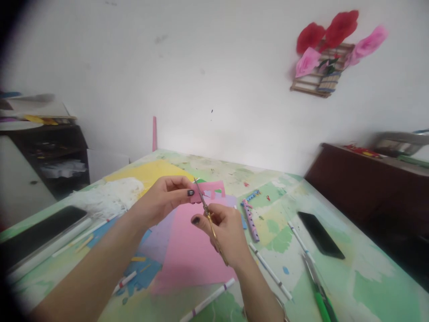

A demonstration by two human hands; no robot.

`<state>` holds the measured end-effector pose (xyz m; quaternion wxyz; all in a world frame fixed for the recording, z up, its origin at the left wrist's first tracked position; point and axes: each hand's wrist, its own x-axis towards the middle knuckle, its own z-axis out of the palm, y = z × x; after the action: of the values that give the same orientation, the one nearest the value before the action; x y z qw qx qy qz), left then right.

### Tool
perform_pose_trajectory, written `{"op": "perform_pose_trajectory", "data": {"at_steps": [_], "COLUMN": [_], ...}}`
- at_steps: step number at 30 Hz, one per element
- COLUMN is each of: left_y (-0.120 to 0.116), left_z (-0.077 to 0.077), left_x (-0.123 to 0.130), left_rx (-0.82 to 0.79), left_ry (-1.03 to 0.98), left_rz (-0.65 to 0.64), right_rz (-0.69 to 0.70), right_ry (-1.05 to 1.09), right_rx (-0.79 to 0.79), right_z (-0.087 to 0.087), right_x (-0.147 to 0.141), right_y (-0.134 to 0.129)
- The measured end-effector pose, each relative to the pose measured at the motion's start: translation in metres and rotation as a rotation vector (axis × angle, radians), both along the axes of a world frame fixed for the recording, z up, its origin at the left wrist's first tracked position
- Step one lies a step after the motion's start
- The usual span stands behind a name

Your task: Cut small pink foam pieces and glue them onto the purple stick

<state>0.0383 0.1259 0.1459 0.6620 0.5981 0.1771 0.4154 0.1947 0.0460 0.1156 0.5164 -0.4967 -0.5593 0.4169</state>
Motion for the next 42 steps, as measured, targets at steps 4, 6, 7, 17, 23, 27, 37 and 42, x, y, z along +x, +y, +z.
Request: {"op": "perform_pose_trajectory", "data": {"at_steps": [4,6,7,17,23,27,37,42], "left_y": [-0.0014,-0.0026,-0.0034,-0.0073,-0.0087,-0.0075,-0.0066,-0.0062], "left_z": [0.0021,0.0036,0.0044,0.0096,0.0091,0.0089,0.01,0.0097], "left_x": [0.0009,0.0012,0.0012,-0.0023,-0.0018,-0.0019,-0.003,-0.0029], "left_rx": [-0.007,-0.006,-0.008,0.01,0.001,0.004,0.009,0.005], "left_ry": [-0.008,-0.001,0.001,0.008,0.01,0.005,-0.003,0.009], "left_rz": [-0.01,-0.003,0.0,0.028,0.014,0.01,0.003,0.024], "right_rz": [-0.002,-0.005,-0.005,0.043,0.012,0.012,0.032,0.029], "right_ry": [-0.003,-0.01,-0.014,-0.06,-0.074,-0.086,-0.11,-0.121], "right_rx": [0.008,0.016,0.019,0.046,0.05,0.039,0.025,0.006], "right_z": [-0.0004,-0.0006,-0.0007,-0.0014,-0.0001,0.0003,0.005,0.0048], "right_x": [0.0013,0.0019,0.002,0.0008,0.0009,0.0011,0.0021,0.0025], "right_y": [0.0009,0.0008,0.0006,0.0002,-0.0017,-0.0018,-0.0033,-0.0033]}}
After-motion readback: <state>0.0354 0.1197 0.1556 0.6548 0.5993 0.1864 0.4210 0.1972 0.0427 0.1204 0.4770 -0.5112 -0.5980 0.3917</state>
